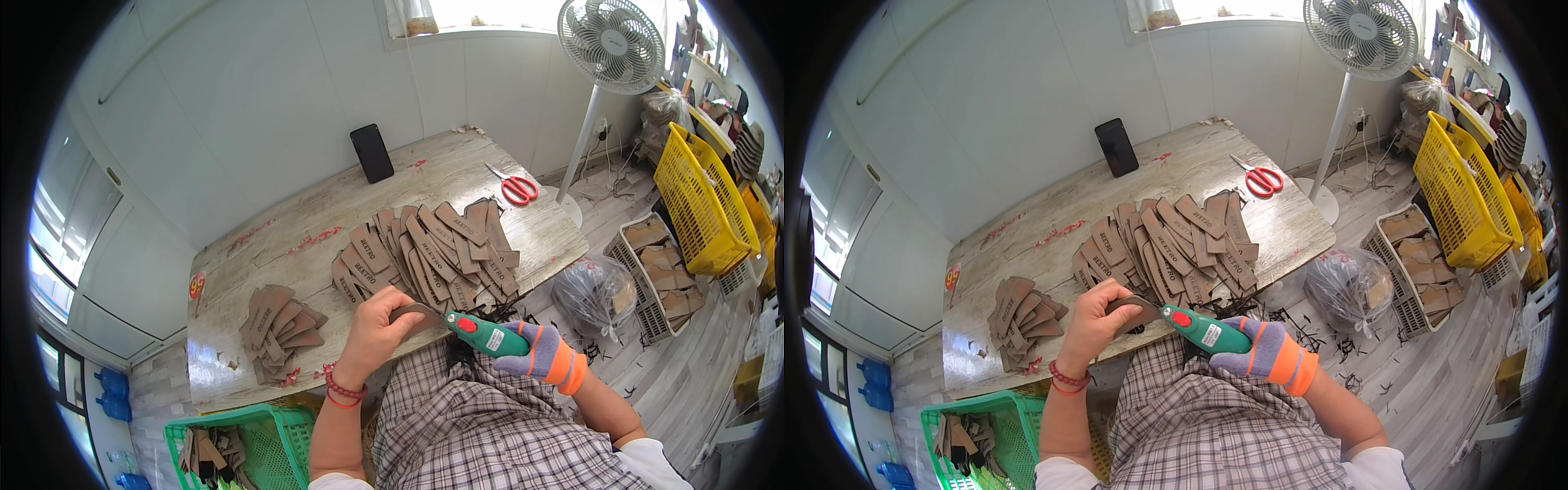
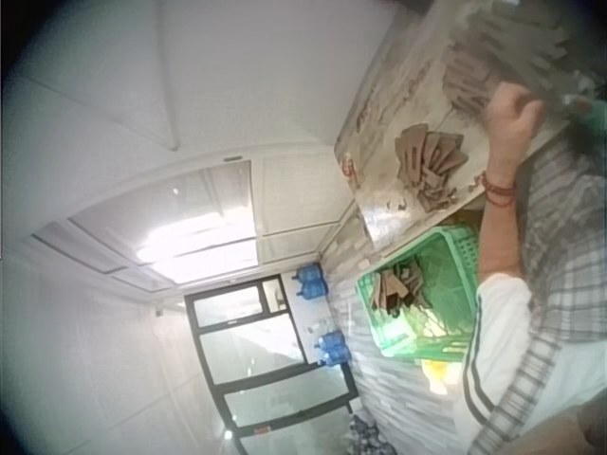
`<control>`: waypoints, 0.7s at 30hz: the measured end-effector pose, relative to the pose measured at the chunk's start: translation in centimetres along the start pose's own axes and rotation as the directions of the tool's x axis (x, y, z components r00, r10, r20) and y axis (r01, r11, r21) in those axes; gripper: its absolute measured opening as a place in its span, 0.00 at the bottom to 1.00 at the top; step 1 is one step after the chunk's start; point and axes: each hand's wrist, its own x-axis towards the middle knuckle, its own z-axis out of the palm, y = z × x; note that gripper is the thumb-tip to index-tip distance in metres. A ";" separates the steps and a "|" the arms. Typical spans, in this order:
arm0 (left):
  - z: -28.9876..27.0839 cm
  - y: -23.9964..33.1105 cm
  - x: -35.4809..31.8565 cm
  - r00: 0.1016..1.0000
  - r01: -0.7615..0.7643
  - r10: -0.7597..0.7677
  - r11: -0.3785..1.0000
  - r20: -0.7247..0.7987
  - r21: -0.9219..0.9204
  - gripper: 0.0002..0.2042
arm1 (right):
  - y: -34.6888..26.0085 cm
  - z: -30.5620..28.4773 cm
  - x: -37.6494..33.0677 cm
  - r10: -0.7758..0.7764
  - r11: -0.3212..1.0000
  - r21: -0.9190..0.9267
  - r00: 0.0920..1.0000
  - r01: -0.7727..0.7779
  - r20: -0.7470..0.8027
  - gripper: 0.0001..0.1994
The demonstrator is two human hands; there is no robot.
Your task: The person applies hot glue to the edges of small cardboard pieces using a glue gun, then presses them together to form stacked assemblies. The person handles the pieces one at a time, repeatedly picking up, gluing, and stacking them on the table.
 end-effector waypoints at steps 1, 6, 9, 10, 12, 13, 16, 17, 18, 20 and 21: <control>0.1 -0.1 0.0 1.000 -0.003 0.003 1.000 0.013 -0.005 0.06 | 0.0 0.0 0.0 -0.014 1.000 -0.008 1.000 0.014 0.000 0.29; 0.6 -0.2 0.3 0.994 0.051 -0.050 0.999 0.098 -0.009 0.07 | -0.7 0.1 0.1 0.074 0.997 0.031 0.997 -0.074 0.019 0.29; 0.7 -1.0 0.1 0.994 0.044 -0.042 0.999 0.104 -0.015 0.07 | -2.0 0.5 0.6 0.146 0.987 0.064 0.988 -0.148 0.046 0.29; 0.7 -1.2 0.1 0.994 0.037 -0.035 0.999 0.104 -0.018 0.07 | -2.3 0.6 0.7 0.176 0.981 0.073 0.983 -0.179 0.054 0.29; -0.6 -1.8 -0.2 0.992 0.087 -0.086 0.996 0.093 -0.012 0.07 | -2.0 1.2 1.0 0.107 0.994 0.036 0.994 -0.108 0.014 0.29; -1.8 -2.4 -0.4 0.990 0.113 -0.112 0.994 0.085 -0.007 0.08 | -1.6 1.5 1.2 0.069 0.997 0.018 0.998 -0.069 -0.003 0.29; -9.7 -5.1 -1.2 0.967 0.223 -0.215 0.974 -0.140 0.047 0.08 | 0.1 0.9 0.7 0.146 0.982 0.123 0.989 -0.142 -0.031 0.28; -12.6 -6.3 -1.5 0.931 0.304 -0.291 0.952 -0.218 0.025 0.08 | 0.2 0.7 0.6 0.092 0.993 0.074 0.993 -0.087 -0.069 0.27; -16.3 -9.0 -2.2 0.904 0.361 -0.300 0.917 -0.303 0.168 0.04 | 0.7 0.7 0.4 0.100 0.990 0.105 0.993 -0.093 -0.069 0.28; -18.2 -11.8 -2.2 0.859 0.282 0.121 0.698 -0.497 0.658 0.07 | 1.9 0.6 0.5 0.117 0.982 0.159 0.989 -0.103 -0.085 0.30; -17.4 -11.9 -1.4 0.807 0.312 0.251 0.587 -0.534 0.747 0.09 | 1.7 0.5 0.4 0.170 0.976 0.152 0.983 -0.157 -0.075 0.29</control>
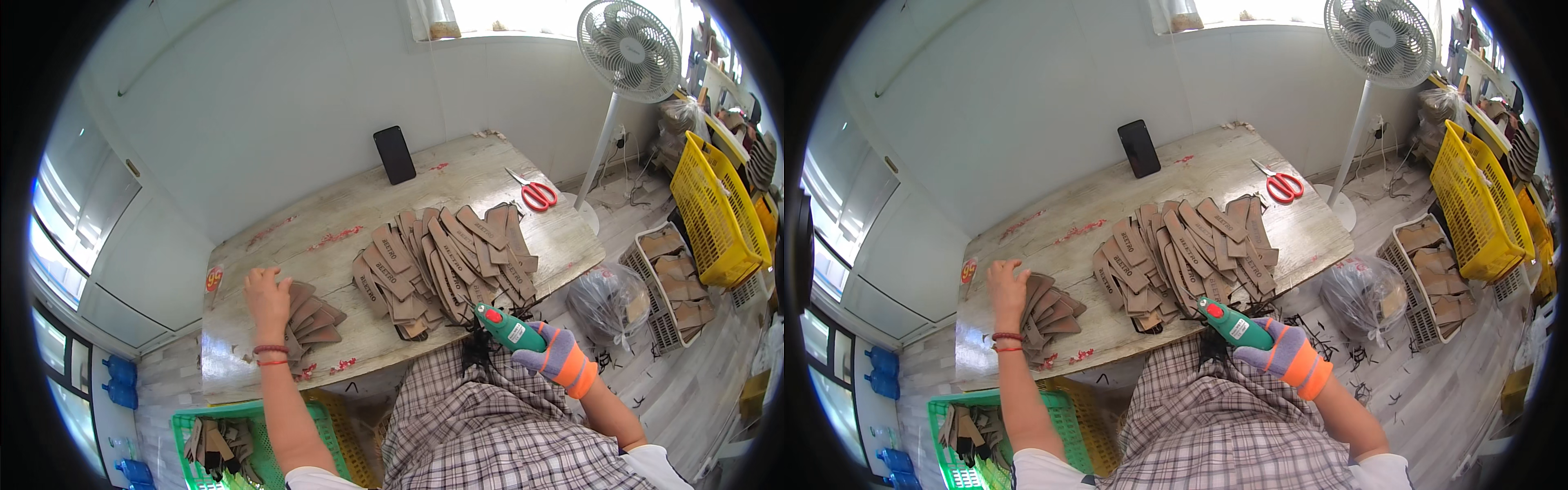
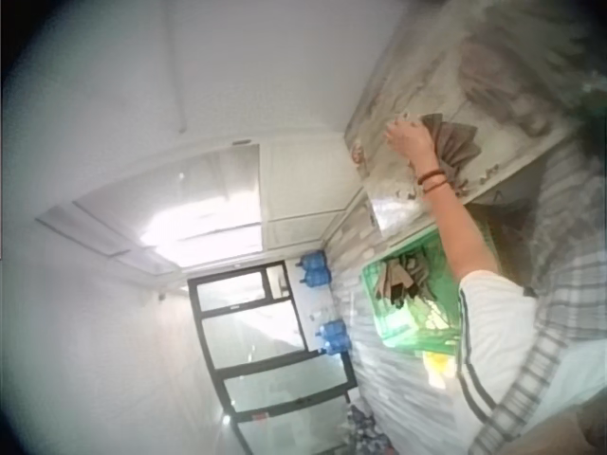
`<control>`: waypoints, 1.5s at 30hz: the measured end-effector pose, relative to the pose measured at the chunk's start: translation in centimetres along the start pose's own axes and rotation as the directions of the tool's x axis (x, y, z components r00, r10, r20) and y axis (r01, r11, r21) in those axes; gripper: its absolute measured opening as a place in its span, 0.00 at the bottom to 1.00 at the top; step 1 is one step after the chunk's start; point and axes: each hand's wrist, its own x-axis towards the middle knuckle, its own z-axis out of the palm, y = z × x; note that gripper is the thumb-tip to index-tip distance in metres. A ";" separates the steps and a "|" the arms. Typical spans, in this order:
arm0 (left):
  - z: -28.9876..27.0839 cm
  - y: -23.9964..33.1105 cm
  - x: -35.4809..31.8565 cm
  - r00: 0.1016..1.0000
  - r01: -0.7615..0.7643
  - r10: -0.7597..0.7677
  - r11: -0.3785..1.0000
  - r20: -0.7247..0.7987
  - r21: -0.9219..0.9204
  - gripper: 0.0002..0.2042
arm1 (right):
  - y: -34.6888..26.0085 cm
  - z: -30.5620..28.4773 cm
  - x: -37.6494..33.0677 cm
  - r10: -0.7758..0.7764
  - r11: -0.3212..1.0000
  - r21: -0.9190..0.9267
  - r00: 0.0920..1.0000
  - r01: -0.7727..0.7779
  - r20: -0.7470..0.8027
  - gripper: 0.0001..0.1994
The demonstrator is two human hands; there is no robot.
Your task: The person applies hot glue to the edges of small cardboard pieces using a glue gun, then presses them together to form stacked assemblies. The person handles the pieces one at a time, repeatedly picking up, gluing, and stacking them on the table.
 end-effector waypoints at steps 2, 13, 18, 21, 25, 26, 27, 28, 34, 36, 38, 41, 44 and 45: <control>3.5 0.8 -0.4 0.992 -0.013 0.028 0.992 -0.123 0.126 0.13 | 0.8 0.6 0.2 -0.064 0.998 -0.011 0.998 0.063 -0.010 0.29; 15.6 11.1 -2.0 0.949 0.296 -0.309 0.943 -0.065 -0.151 0.15 | -0.5 1.3 -0.2 -0.037 0.999 -0.013 0.999 0.037 0.009 0.27; 11.8 12.2 -3.5 0.805 0.369 -0.583 0.344 0.111 -0.864 0.05 | -1.1 2.1 0.5 -0.042 0.999 0.020 0.999 0.042 0.021 0.27; 6.3 15.7 -4.5 0.820 0.293 -0.500 -0.052 0.279 -0.955 0.02 | -2.3 2.5 0.7 -0.046 0.998 0.053 0.999 0.046 -0.009 0.27; 3.3 19.7 -6.5 0.843 0.320 -0.381 -0.211 0.379 -0.924 0.03 | -2.5 2.7 1.0 -0.089 0.996 0.008 0.995 0.090 -0.034 0.27; 3.0 20.8 -6.7 0.837 0.325 -0.379 -0.238 0.395 -0.915 0.03 | -2.4 2.7 0.9 -0.110 0.994 0.001 0.993 0.110 -0.044 0.27; 3.2 21.5 -7.0 0.831 0.337 -0.375 -0.248 0.410 -0.908 0.03 | -2.3 2.6 0.9 -0.131 0.991 -0.005 0.990 0.131 -0.055 0.28; 3.4 22.1 -7.2 0.826 0.348 -0.370 -0.258 0.425 -0.901 0.03 | -2.2 2.6 0.9 -0.152 0.988 -0.013 0.986 0.151 -0.066 0.28; 4.8 25.0 -8.0 0.810 0.367 -0.359 -0.306 0.464 -0.878 0.03 | -1.9 2.1 0.5 -0.089 0.987 0.128 0.994 0.097 -0.071 0.26; 5.0 25.5 -8.3 0.808 0.386 -0.336 -0.318 0.484 -0.866 0.03 | -1.9 1.9 0.4 -0.075 0.984 0.158 0.994 0.087 -0.081 0.26; 5.1 25.7 -8.6 0.801 0.412 -0.314 -0.327 0.509 -0.850 0.02 | -2.2 1.8 0.3 -0.058 0.982 0.175 0.995 0.072 -0.084 0.27; 5.6 26.0 -9.2 0.786 0.461 -0.280 -0.328 0.551 -0.825 0.02 | -2.5 1.5 0.2 -0.053 0.983 0.169 0.995 0.067 -0.089 0.26; 5.9 26.1 -10.1 0.784 0.496 -0.236 -0.318 0.574 -0.808 0.02 | -2.1 1.4 0.2 -0.085 0.982 0.161 0.991 0.101 -0.108 0.26; 6.0 26.2 -10.4 0.790 0.501 -0.216 -0.313 0.574 -0.807 0.02 | -2.2 1.5 0.2 -0.084 0.980 0.173 0.990 0.103 -0.112 0.26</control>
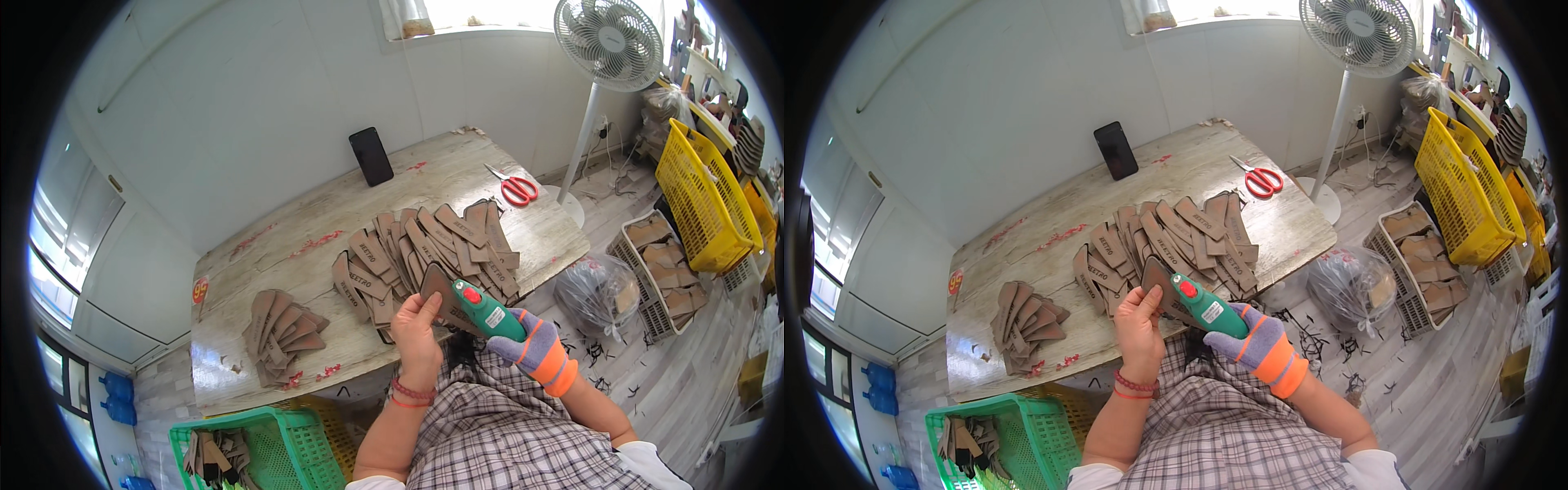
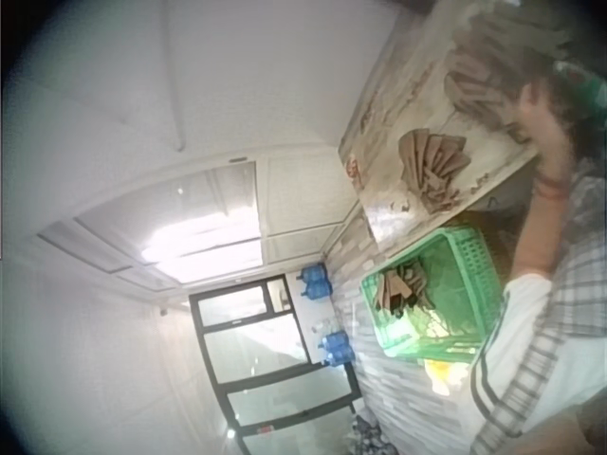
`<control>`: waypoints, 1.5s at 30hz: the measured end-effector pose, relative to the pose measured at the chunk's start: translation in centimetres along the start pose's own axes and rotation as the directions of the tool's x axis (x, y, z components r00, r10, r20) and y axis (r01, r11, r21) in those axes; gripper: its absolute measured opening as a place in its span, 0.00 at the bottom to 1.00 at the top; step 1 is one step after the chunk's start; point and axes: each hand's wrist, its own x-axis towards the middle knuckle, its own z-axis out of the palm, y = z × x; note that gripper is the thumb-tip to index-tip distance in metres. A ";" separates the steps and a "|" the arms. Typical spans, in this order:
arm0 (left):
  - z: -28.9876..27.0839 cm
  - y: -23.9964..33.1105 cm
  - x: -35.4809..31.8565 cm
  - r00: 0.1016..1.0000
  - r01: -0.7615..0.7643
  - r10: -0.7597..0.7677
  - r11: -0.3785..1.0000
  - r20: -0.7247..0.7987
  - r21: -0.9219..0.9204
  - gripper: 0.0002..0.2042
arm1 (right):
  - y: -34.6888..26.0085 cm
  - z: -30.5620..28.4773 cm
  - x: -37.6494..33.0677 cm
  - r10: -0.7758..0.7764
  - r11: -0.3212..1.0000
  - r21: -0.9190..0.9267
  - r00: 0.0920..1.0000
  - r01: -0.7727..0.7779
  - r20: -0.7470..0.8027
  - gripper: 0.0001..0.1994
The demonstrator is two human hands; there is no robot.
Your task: The person applies hot glue to the edges of small cardboard pieces using a glue gun, then presses them together to form stacked assemblies. The person handles the pieces one at a time, repeatedly picking up, gluing, and stacking them on the table.
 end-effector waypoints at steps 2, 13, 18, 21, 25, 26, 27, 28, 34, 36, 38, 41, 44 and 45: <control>-0.2 -0.3 -0.4 0.999 0.016 -0.017 1.000 0.031 0.012 0.02 | -0.1 -0.1 0.0 0.006 1.000 0.013 1.000 -0.006 -0.002 0.26; -0.7 1.8 -1.0 0.995 0.009 -0.020 0.993 0.093 0.116 0.04 | 1.0 -0.9 0.2 -0.018 0.999 -0.032 0.999 0.019 0.033 0.26; -1.0 3.1 -0.6 0.982 0.073 -0.093 0.990 0.163 0.122 0.04 | 0.9 -1.0 0.1 0.001 0.999 -0.051 0.999 0.001 0.045 0.27; -1.4 3.6 -0.4 0.978 0.061 -0.095 0.982 0.185 0.181 0.04 | 0.7 -1.1 0.0 0.004 0.998 -0.066 0.998 0.000 0.055 0.27; -2.1 4.0 0.1 0.971 -0.059 -0.024 0.940 0.236 0.336 0.04 | 0.5 -1.2 -0.2 -0.017 0.998 -0.051 0.998 0.020 0.056 0.30; -2.3 4.2 0.2 0.972 -0.081 -0.008 0.928 0.236 0.365 0.04 | 0.6 -1.2 -0.2 -0.021 0.998 -0.062 0.998 0.024 0.062 0.30; -2.6 4.3 0.4 0.972 -0.102 0.008 0.914 0.236 0.393 0.04 | 0.7 -1.3 -0.2 -0.024 0.997 -0.072 0.997 0.029 0.069 0.30; -2.7 4.4 0.5 0.971 -0.123 0.022 0.899 0.237 0.421 0.04 | 0.8 -1.3 -0.2 -0.027 0.996 -0.081 0.997 0.033 0.075 0.30; -2.9 6.3 0.9 0.946 -0.267 0.107 0.792 0.306 0.550 0.04 | 0.0 -1.7 -0.5 -0.003 0.987 -0.162 0.995 0.018 0.098 0.29; -2.9 6.9 1.1 0.936 -0.286 0.098 0.773 0.338 0.566 0.03 | 0.2 -1.9 -0.4 -0.012 0.983 -0.181 0.994 0.033 0.113 0.28; -2.9 7.4 1.2 0.926 -0.309 0.095 0.746 0.365 0.590 0.03 | 0.1 -1.9 -0.4 -0.004 0.980 -0.198 0.992 0.029 0.127 0.27; -2.7 8.0 1.2 0.919 -0.323 0.081 0.714 0.385 0.621 0.03 | -0.6 -1.9 -0.6 0.012 0.977 -0.214 0.991 0.018 0.135 0.25; -2.4 8.7 1.1 0.921 -0.305 0.050 0.708 0.386 0.637 0.04 | -0.7 -2.0 -0.6 0.025 0.972 -0.235 0.989 0.010 0.144 0.26; -2.5 8.9 1.2 0.918 -0.312 0.046 0.694 0.393 0.649 0.04 | -1.1 -2.1 -0.7 0.059 0.967 -0.255 0.987 -0.019 0.150 0.27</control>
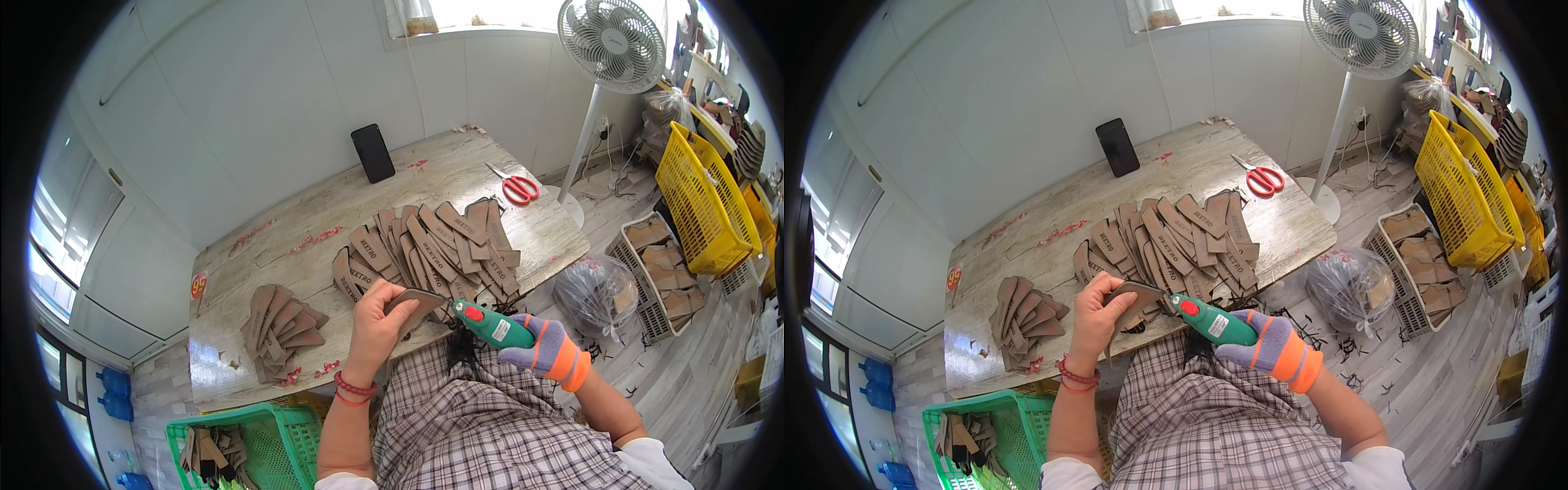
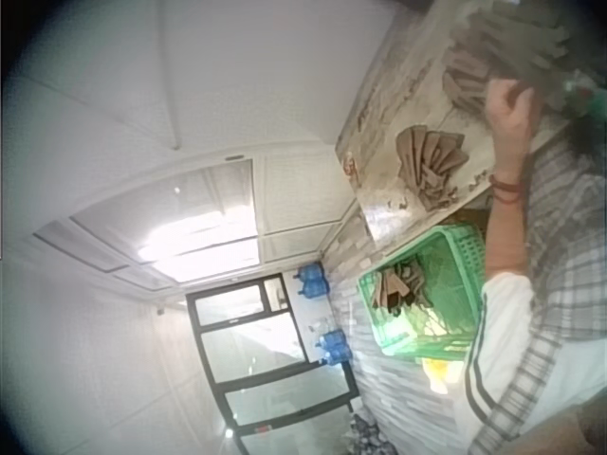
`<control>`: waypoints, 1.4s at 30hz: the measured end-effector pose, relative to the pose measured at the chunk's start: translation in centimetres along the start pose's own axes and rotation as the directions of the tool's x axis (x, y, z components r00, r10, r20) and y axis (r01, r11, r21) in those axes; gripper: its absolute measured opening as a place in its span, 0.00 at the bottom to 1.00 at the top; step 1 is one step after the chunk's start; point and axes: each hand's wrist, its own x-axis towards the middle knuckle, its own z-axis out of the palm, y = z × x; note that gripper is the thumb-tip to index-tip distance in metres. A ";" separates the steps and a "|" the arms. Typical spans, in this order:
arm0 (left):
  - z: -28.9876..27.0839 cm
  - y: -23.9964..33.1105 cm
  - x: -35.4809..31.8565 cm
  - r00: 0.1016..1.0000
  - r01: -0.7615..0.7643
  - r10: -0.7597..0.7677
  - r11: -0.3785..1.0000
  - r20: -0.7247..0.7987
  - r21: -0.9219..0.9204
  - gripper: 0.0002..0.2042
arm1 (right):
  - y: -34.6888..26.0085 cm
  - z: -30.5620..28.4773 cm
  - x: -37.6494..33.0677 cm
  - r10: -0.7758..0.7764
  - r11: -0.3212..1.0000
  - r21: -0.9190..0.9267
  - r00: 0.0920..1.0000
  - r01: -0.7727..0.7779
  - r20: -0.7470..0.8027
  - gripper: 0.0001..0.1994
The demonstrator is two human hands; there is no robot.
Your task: The person applies hot glue to the edges of small cardboard pieces using a glue gun, then presses them together to form stacked assemblies. The person handles the pieces one at a time, repeatedly picking up, gluing, and stacking them on the table.
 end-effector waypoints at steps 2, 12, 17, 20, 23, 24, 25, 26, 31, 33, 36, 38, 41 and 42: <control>-0.4 0.1 0.1 1.000 -0.009 0.008 0.999 0.028 0.044 0.05 | -0.1 -0.2 -0.1 0.015 0.999 -0.040 1.000 -0.015 0.013 0.29; -0.9 0.6 0.4 0.978 0.010 -0.027 0.997 0.208 0.082 0.05 | -0.3 -0.4 -0.1 0.000 0.999 -0.036 0.998 0.003 0.063 0.29; -0.9 0.5 0.6 0.932 0.112 -0.137 0.989 0.336 0.093 0.06 | -0.2 0.0 0.2 -0.063 0.997 -0.035 0.995 0.066 0.076 0.29; -0.9 0.0 0.3 0.916 0.165 -0.158 0.986 0.369 0.013 0.06 | -0.2 0.7 0.8 -0.088 0.994 -0.050 0.992 0.093 0.091 0.29; -2.0 -0.9 -0.1 0.922 0.172 -0.182 0.983 0.342 0.060 0.06 | -1.4 1.2 1.1 -0.058 0.993 -0.098 0.994 0.067 0.095 0.29; -3.8 -1.1 0.1 0.928 0.156 -0.196 0.976 0.316 0.149 0.07 | -1.6 1.2 0.8 -0.013 0.998 -0.055 0.997 0.017 0.077 0.29; -6.1 -1.2 0.3 0.936 0.142 -0.209 0.961 0.282 0.239 0.08 | -1.9 1.2 0.8 0.029 1.000 -0.011 0.997 -0.028 0.067 0.28; -8.5 -1.4 0.7 0.949 0.201 -0.247 0.953 0.197 0.227 0.07 | 0.7 0.9 1.2 -0.022 0.999 0.030 1.000 0.022 0.013 0.31; -20.6 -5.8 1.5 0.969 0.216 -0.014 0.522 -0.245 0.825 0.08 | 1.7 -0.1 0.5 0.053 0.987 0.156 0.999 -0.051 -0.011 0.27; -20.3 -8.4 2.5 0.938 0.164 0.272 0.199 -0.215 0.966 0.11 | 1.6 0.2 0.4 0.042 0.987 0.155 0.999 -0.039 -0.013 0.24; -14.4 -12.1 5.1 0.950 0.152 0.181 0.446 -0.255 0.882 0.15 | 2.4 1.3 1.0 -0.003 0.991 0.134 1.000 0.005 -0.015 0.24; -10.6 -14.5 6.7 0.913 0.358 0.029 0.419 -0.406 0.834 0.17 | 1.8 1.6 1.0 0.030 0.980 0.196 0.999 -0.032 0.015 0.23; -8.1 -16.5 7.7 0.823 0.516 -0.088 0.530 -0.561 0.673 0.17 | 1.5 1.6 0.9 0.063 0.993 0.099 0.998 -0.064 0.018 0.29; -8.3 -17.9 7.7 0.748 0.538 -0.085 0.658 -0.658 0.527 0.15 | 1.8 1.7 1.0 0.036 0.999 0.028 0.999 -0.035 -0.004 0.29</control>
